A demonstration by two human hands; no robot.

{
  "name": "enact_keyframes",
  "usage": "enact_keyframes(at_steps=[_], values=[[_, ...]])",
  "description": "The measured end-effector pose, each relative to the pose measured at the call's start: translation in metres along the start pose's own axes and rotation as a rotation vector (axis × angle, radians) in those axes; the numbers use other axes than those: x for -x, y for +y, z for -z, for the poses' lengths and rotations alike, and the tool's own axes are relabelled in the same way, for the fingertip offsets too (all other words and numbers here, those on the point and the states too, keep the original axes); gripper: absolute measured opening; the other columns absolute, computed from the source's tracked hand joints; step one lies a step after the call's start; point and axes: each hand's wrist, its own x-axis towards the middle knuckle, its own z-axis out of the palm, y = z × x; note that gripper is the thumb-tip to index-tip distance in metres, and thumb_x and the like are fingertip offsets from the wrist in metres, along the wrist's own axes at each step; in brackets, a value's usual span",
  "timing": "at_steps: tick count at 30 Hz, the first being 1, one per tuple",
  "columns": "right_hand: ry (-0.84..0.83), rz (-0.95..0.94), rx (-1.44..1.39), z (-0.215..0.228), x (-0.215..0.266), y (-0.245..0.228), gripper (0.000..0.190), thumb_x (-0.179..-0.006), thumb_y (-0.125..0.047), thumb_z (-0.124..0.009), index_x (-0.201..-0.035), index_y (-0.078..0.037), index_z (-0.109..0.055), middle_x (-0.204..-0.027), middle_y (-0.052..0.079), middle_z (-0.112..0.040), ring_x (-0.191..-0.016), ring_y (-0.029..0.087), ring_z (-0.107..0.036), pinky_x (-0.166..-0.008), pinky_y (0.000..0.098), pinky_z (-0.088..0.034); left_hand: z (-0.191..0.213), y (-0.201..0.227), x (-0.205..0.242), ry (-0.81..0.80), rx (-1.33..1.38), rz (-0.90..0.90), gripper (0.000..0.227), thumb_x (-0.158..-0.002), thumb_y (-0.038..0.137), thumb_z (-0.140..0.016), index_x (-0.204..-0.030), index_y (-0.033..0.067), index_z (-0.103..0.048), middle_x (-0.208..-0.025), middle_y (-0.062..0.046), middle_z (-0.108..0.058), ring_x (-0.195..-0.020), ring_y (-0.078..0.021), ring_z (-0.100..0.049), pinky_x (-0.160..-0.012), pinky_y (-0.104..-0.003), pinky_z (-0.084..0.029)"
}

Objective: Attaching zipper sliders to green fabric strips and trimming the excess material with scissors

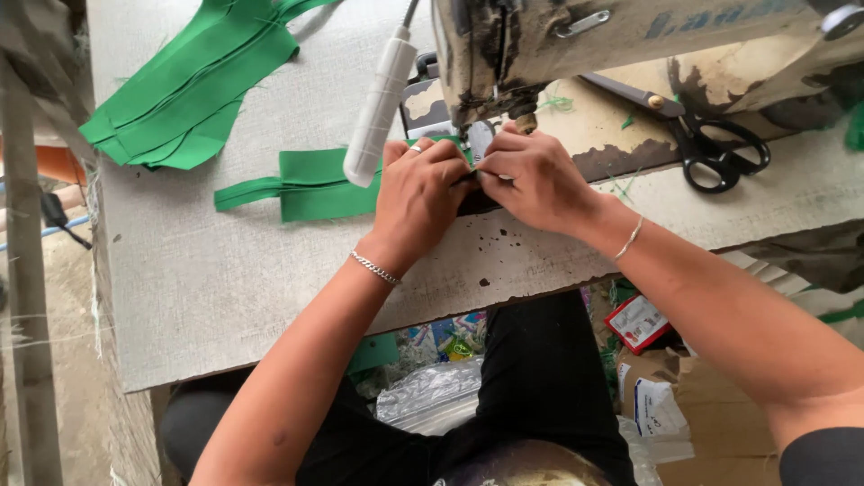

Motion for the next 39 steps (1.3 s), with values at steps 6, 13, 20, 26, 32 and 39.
enact_keyframes(at_steps=[6,13,20,26,32,39], values=[[0.034,0.034,0.021,0.012,0.001,-0.011,0.011,-0.095,-0.009,-0.069,-0.084,-0.008,-0.072,-0.089,0.005,-0.067,-0.084,0.026,-0.069,-0.069,0.0404,-0.054,-0.009,-0.006,-0.001,0.001,-0.158,-0.2,0.014,-0.096,0.018,-0.056,-0.084,0.0146,-0.063,-0.085,0.0,-0.054,-0.085,-0.0219,-0.057,-0.081,-0.039,-0.036],[0.011,0.115,0.163,0.019,-0.001,-0.023,0.016,-0.097,-0.011,-0.07,-0.081,-0.007,-0.074,-0.08,0.008,-0.064,-0.076,0.021,-0.063,-0.067,0.0357,-0.054,0.006,0.01,-0.003,-0.076,-0.29,-0.322,0.025,-0.105,0.017,-0.053,-0.084,0.0083,-0.063,-0.088,-0.007,-0.049,-0.083,-0.028,-0.053,-0.08,-0.041,-0.037],[-0.031,0.17,0.229,0.036,-0.006,-0.044,0.009,-0.099,-0.012,-0.066,-0.098,-0.004,-0.07,-0.09,0.007,-0.06,-0.086,0.027,-0.063,-0.067,0.0403,-0.052,0.028,0.027,0.019,-0.315,-0.135,-0.075,0.039,-0.101,0.034,-0.056,-0.124,0.0049,-0.068,-0.115,-0.004,-0.055,-0.112,-0.0279,-0.051,-0.09,-0.041,-0.036],[-0.149,0.092,0.228,0.04,-0.005,-0.042,0.014,-0.1,-0.018,-0.066,-0.101,-0.007,-0.075,-0.094,0.005,-0.06,-0.097,0.023,-0.058,-0.073,0.0409,-0.053,0.041,0.027,0.019,-0.287,-0.067,-0.07,0.045,-0.095,0.034,-0.068,-0.131,0.0074,-0.067,-0.126,-0.004,-0.059,-0.125,-0.0288,-0.049,-0.096,-0.044,-0.034],[-0.16,0.07,0.135,0.028,0.0,-0.03,0.02,-0.102,-0.011,-0.06,-0.117,-0.005,-0.071,-0.114,0.006,-0.064,-0.109,0.027,-0.058,-0.081,0.0438,-0.051,0.028,0.022,0.017,-0.187,-0.053,-0.079,0.042,-0.09,0.038,-0.074,-0.12,0.0088,-0.073,-0.114,-0.002,-0.063,-0.118,-0.0257,-0.055,-0.095,-0.042,-0.036],[-0.233,0.315,0.322,0.032,-0.013,-0.023,0.022,-0.107,-0.013,-0.053,-0.104,-0.002,-0.072,-0.096,0.009,-0.068,-0.1,0.025,-0.066,-0.082,0.037,-0.057,0.022,0.008,0.017,-0.147,0.107,-0.029,0.039,-0.083,0.035,-0.082,-0.114,0.0118,-0.077,-0.11,-0.001,-0.069,-0.119,-0.0281,-0.057,-0.094,-0.044,-0.044]])
